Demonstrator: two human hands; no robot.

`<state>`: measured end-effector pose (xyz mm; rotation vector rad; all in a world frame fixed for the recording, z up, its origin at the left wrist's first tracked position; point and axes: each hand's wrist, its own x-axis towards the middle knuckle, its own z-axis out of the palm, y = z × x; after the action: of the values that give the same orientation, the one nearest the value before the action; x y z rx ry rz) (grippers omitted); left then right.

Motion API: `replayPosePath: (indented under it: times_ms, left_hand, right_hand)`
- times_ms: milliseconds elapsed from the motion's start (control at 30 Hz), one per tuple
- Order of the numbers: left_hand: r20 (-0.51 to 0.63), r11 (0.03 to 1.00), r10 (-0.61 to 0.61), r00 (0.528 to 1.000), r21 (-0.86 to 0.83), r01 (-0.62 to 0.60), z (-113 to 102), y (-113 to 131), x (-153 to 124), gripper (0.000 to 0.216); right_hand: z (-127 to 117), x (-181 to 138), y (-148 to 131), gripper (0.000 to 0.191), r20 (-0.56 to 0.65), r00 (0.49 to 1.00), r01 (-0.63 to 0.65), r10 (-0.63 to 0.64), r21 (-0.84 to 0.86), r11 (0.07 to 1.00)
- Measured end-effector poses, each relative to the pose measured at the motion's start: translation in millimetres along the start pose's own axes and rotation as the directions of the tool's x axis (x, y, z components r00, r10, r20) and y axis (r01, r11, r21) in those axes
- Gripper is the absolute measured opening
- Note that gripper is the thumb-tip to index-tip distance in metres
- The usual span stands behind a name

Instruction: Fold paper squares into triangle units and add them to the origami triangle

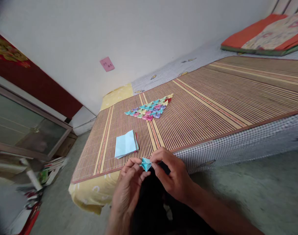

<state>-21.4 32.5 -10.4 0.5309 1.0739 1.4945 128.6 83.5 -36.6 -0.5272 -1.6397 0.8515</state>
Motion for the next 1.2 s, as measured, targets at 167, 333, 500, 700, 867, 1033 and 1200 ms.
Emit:
replayPosePath:
  times_ms: [167,333,500,700,867,1033,1200]
  left_hand:
    - [-0.059,1.000,0.019,0.998,-0.010,-0.019,2,-4,2,0.022]
    - [-0.082,0.938,0.219,0.972,0.293,-0.186,0,-14,5,0.019]
    - [-0.047,0.903,0.256,0.966,0.368,-0.221,4,-15,1,0.018]
    - [-0.072,0.882,0.305,0.950,0.397,-0.253,7,-22,-1,0.018]
    - [-0.063,0.889,0.293,0.954,0.386,-0.248,8,-25,1,0.017]
    - [-0.072,0.888,0.288,0.955,0.393,-0.239,11,-23,-2,0.016]
    - [-0.088,0.916,0.252,0.964,0.343,-0.208,11,-22,-2,0.021]
  right_hand:
    - [4,-4,9,0.023,0.050,0.993,0.114,-0.110,-0.096,0.989]
    - [6,-5,10,0.028,0.077,0.985,0.169,-0.154,-0.255,0.952]
    - [11,-3,10,0.022,0.142,0.975,0.214,-0.169,-0.419,0.883]
    - [15,-4,17,0.023,0.094,0.992,0.117,-0.085,-0.417,0.901]
    - [13,-6,18,0.021,0.121,0.989,0.132,-0.089,-0.413,0.901]
    - [12,-5,16,0.015,0.139,0.989,0.114,-0.056,-0.452,0.885]
    - [10,-2,13,0.012,0.186,0.982,0.134,-0.039,-0.530,0.837]
